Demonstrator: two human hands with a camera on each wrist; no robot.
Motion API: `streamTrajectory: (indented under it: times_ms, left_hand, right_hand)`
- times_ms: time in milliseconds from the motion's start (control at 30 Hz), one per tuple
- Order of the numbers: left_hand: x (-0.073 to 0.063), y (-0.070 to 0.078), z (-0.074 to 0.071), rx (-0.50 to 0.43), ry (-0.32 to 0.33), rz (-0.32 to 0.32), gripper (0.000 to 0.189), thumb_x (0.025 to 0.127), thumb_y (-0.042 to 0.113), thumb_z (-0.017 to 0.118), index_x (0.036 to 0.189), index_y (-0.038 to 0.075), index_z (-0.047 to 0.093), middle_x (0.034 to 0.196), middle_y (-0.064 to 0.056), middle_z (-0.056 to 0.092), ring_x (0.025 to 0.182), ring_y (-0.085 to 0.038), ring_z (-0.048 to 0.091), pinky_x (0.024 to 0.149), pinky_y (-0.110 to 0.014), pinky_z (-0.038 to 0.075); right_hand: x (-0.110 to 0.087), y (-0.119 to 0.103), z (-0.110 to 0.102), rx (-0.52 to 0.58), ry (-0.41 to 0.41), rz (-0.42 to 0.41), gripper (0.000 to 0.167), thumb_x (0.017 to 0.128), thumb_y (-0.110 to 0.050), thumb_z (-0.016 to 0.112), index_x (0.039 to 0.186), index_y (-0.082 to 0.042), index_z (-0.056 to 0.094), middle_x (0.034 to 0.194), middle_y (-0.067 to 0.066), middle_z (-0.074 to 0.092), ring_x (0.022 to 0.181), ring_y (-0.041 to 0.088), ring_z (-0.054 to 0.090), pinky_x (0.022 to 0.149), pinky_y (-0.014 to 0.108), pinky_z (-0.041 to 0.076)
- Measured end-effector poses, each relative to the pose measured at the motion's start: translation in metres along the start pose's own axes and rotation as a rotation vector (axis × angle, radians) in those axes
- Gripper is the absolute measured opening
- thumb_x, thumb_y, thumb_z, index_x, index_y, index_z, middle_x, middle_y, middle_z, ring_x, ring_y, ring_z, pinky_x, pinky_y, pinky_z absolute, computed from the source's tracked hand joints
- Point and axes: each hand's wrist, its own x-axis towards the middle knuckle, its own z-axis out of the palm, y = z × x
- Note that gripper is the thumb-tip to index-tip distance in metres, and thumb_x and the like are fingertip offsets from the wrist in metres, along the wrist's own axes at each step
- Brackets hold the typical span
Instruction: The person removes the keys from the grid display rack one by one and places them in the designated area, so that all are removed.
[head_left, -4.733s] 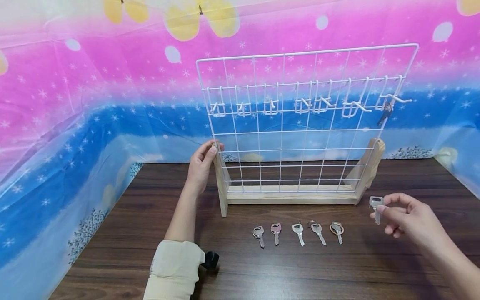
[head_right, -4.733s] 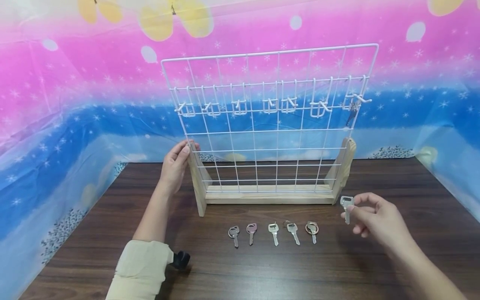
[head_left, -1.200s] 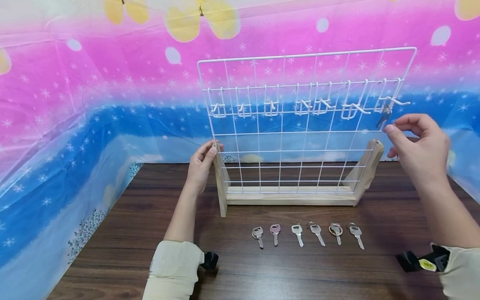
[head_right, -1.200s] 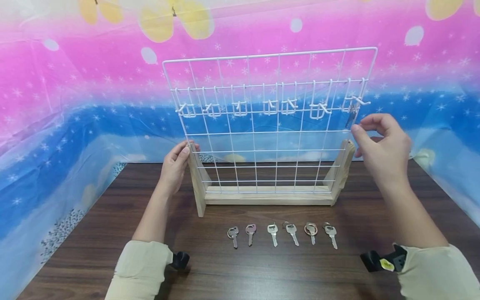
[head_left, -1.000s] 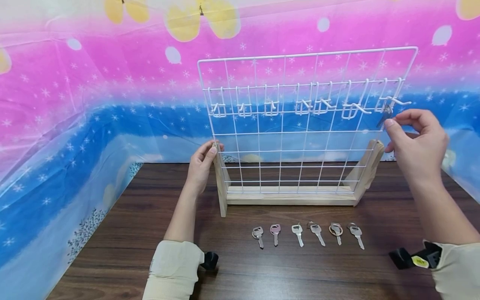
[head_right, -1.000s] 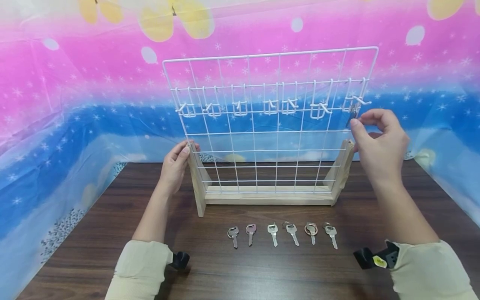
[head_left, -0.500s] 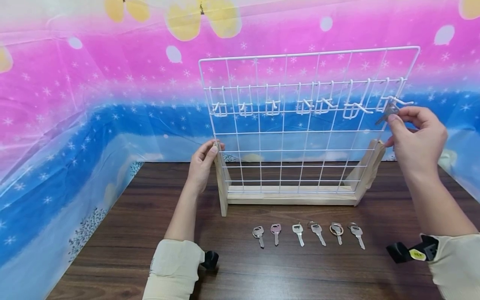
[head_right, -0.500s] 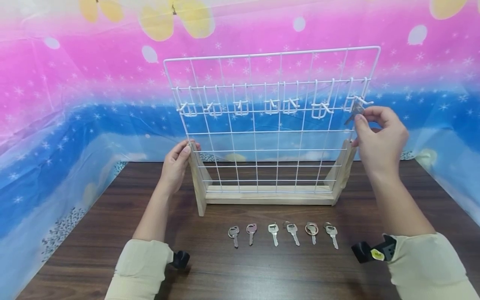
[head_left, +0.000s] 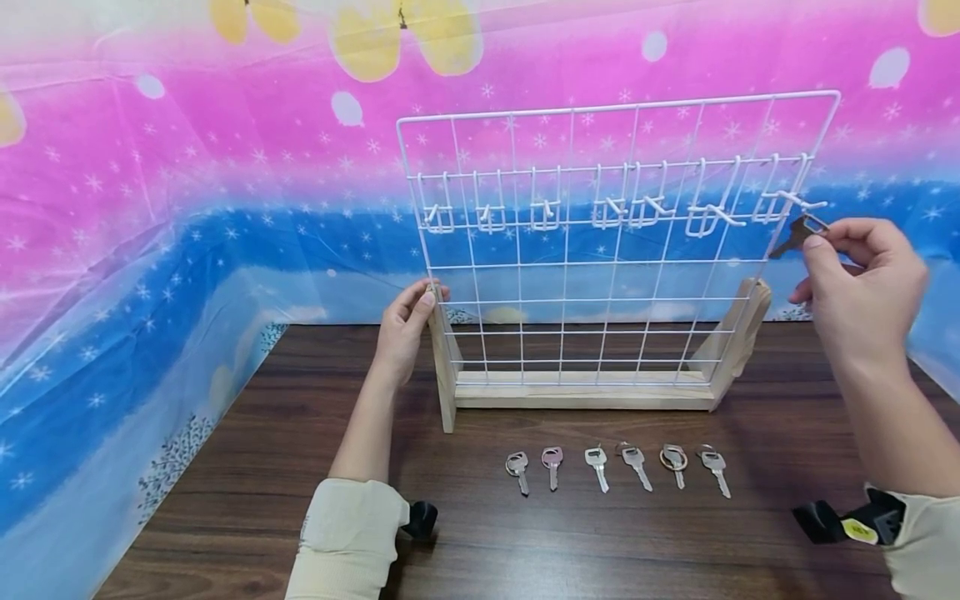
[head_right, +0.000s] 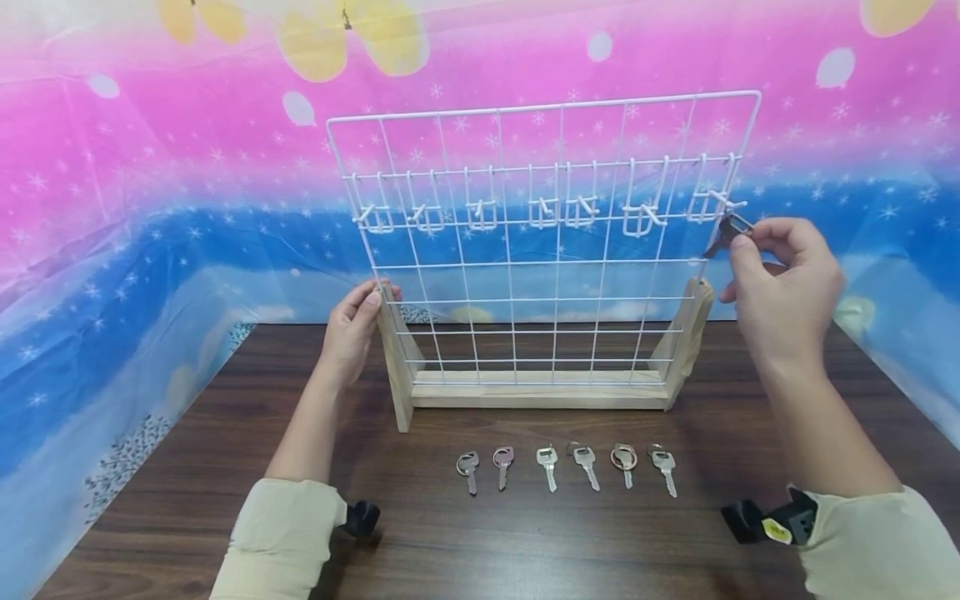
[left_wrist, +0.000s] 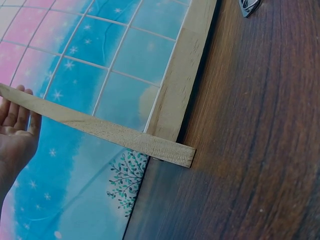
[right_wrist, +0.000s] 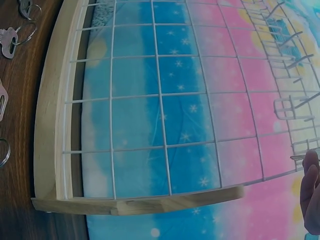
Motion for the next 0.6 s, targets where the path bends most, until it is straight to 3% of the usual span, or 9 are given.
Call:
streamTrajectory:
  times_ms: [267,367,500,600]
  left_hand:
    - [0.000,0.001,0.000,0.008,0.004,-0.004,0.033,0.097,0.008,0.045,0.126,-0.009,0.048,0.108,-0.007,0.062,0.112,-0.029,0.052,0.098,-0.033,0.038]
    - [0.000,0.001,0.000,0.010,0.002,-0.009,0.034,0.097,0.008,0.045,0.126,-0.008,0.048,0.109,-0.007,0.062,0.112,-0.029,0.051,0.098,-0.033,0.038]
    - [0.000,0.001,0.000,0.006,0.001,-0.008,0.034,0.097,0.007,0.045,0.126,-0.009,0.047,0.109,-0.007,0.062,0.112,-0.029,0.052,0.098,-0.033,0.038]
    - [0.000,0.001,0.001,-0.001,0.002,-0.005,0.033,0.097,0.007,0.045,0.126,-0.009,0.047,0.108,-0.006,0.062,0.111,-0.030,0.052,0.098,-0.034,0.038]
  right_hand:
    - [-0.006,-0.010,-0.008,-0.020,0.004,-0.050,0.007,0.089,-0.006,0.058,0.089,-0.012,0.063,0.076,-0.004,0.062,0.038,0.004,0.048,0.039,0.013,0.039]
    - [-0.007,-0.015,-0.010,0.130,0.002,-0.031,0.007,0.087,-0.003,0.059,0.089,-0.007,0.064,0.076,0.000,0.061,0.038,0.006,0.048,0.039,0.013,0.040]
    - [-0.007,-0.023,-0.013,0.416,-0.002,0.046,0.005,0.084,0.003,0.062,0.088,0.000,0.063,0.074,0.007,0.060,0.035,0.010,0.048,0.035,0.015,0.038]
    - [-0.007,-0.027,-0.016,0.472,0.003,0.076,0.007,0.084,0.003,0.062,0.090,-0.001,0.062,0.076,0.008,0.060,0.035,0.011,0.048,0.035,0.015,0.037]
